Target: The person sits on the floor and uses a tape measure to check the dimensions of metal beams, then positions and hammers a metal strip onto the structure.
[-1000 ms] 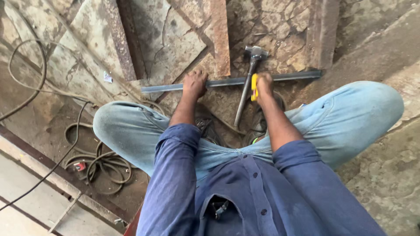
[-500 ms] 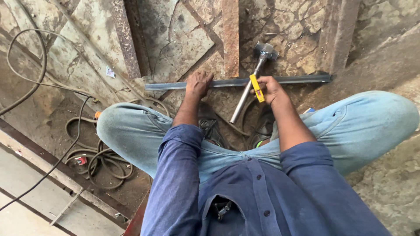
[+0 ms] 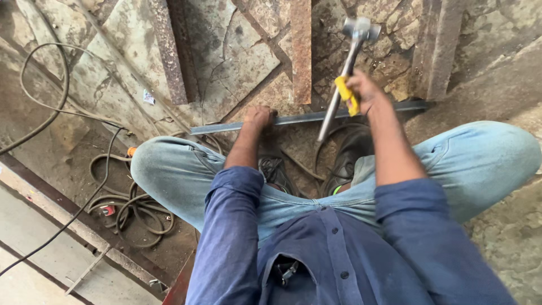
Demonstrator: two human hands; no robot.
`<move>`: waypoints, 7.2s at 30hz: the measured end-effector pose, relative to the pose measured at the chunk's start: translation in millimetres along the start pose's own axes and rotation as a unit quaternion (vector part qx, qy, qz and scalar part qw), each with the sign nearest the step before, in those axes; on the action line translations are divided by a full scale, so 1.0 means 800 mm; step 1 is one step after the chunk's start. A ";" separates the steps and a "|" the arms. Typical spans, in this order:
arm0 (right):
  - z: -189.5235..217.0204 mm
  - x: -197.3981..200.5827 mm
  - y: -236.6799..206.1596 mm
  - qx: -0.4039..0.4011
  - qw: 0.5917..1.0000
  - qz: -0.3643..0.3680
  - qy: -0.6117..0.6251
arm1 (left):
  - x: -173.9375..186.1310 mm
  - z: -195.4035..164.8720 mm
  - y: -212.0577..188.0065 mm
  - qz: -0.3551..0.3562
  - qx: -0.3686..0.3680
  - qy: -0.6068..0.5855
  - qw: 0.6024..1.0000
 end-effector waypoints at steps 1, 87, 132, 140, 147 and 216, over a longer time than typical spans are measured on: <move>0.022 0.004 0.005 0.025 0.999 -0.036 0.006 | 0.003 0.003 -0.001 0.032 0.008 -0.002 0.999; -0.114 -0.030 0.007 0.132 0.855 -0.389 0.318 | 0.066 0.027 -0.029 -0.305 -0.076 0.024 0.949; -0.112 -0.030 0.004 0.024 0.819 -0.422 0.389 | 0.243 -0.132 0.003 -0.101 -0.043 -0.252 0.962; -0.134 -0.045 0.008 0.070 0.818 -0.299 0.486 | 0.174 -0.424 0.252 0.224 -0.244 -0.352 0.875; -0.142 -0.040 0.004 0.033 0.821 -0.322 0.471 | 0.105 -0.467 0.315 0.267 -0.225 -0.395 0.850; -0.048 -0.124 -0.024 0.150 0.889 -0.303 -0.310 | 0.096 -0.030 0.014 -0.174 -0.075 -0.096 0.977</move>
Point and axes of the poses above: each hand's wrist, its own y-axis towards the middle knuckle, its own x-axis out of the back of the hand, z = x × y, the point moved 2 cm from there along y, towards the middle knuckle, and after that the axes turned 12 degrees about z, right-handed, at the moved point
